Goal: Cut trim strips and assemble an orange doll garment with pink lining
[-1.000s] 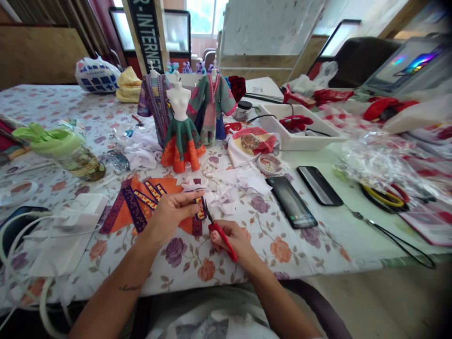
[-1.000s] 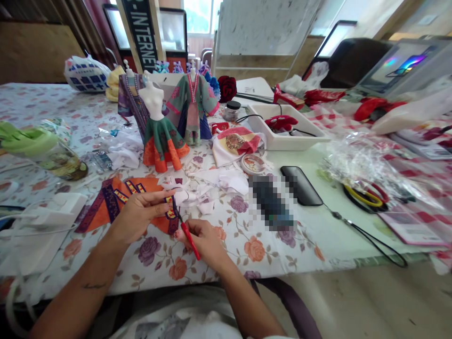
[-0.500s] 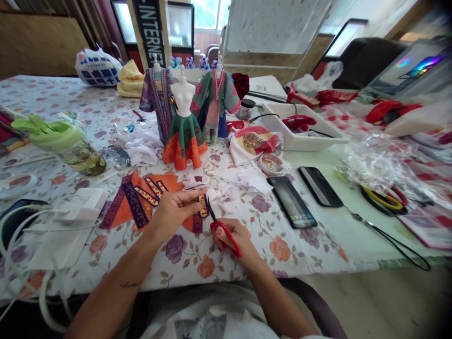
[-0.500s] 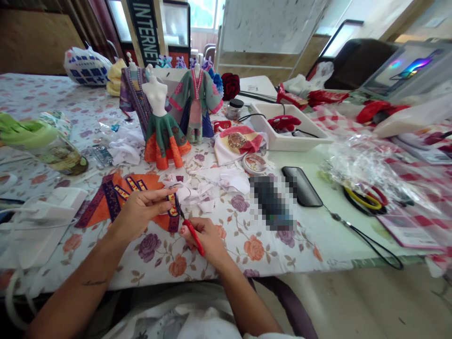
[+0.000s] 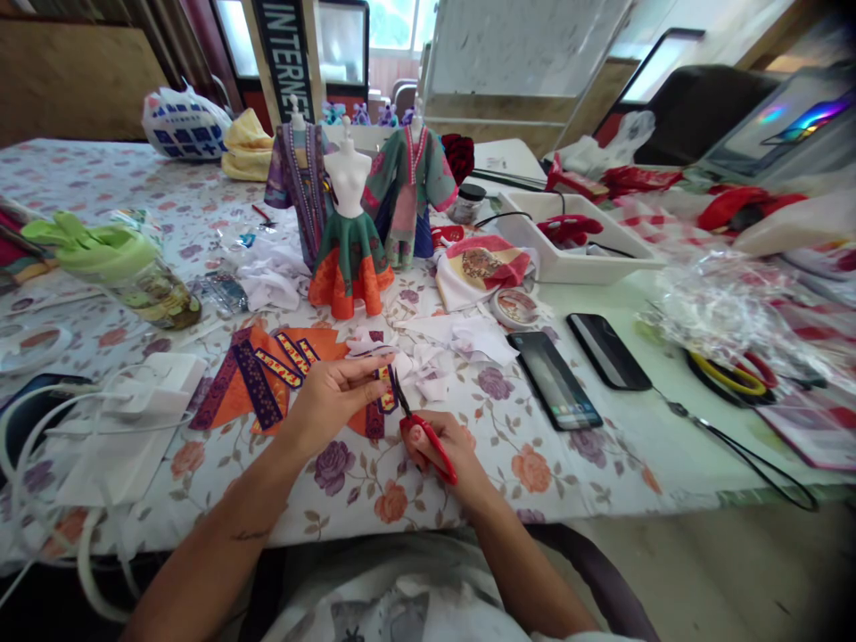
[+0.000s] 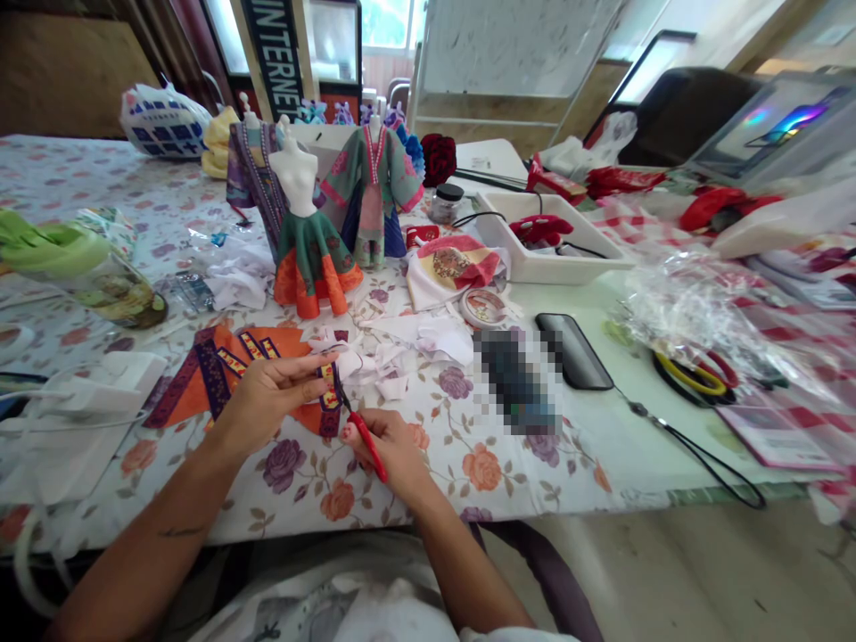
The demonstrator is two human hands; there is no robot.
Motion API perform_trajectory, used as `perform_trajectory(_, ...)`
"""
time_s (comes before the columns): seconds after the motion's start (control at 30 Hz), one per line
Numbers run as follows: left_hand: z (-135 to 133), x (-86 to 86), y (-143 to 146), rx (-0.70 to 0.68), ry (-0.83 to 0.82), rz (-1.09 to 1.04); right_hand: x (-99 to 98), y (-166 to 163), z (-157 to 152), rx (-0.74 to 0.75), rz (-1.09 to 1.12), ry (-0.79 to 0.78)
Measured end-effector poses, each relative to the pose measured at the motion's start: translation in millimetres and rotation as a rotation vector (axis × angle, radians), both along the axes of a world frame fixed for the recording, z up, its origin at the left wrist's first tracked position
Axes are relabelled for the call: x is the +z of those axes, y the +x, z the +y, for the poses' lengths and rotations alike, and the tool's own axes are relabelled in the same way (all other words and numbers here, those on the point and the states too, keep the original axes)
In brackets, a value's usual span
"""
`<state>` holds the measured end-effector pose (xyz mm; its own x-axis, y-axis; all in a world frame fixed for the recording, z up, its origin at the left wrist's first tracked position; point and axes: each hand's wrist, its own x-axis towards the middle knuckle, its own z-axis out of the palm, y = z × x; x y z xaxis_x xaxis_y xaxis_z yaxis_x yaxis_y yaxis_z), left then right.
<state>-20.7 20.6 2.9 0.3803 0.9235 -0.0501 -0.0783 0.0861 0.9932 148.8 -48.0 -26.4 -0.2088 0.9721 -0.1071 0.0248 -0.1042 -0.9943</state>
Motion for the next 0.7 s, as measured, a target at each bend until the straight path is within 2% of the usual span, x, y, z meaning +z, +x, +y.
perform_trajectory(0.7,0.0,0.8,0.9,0.017,0.002,0.018,-6.9,0.2,-2.4,-0.019,0.02,-0.014)
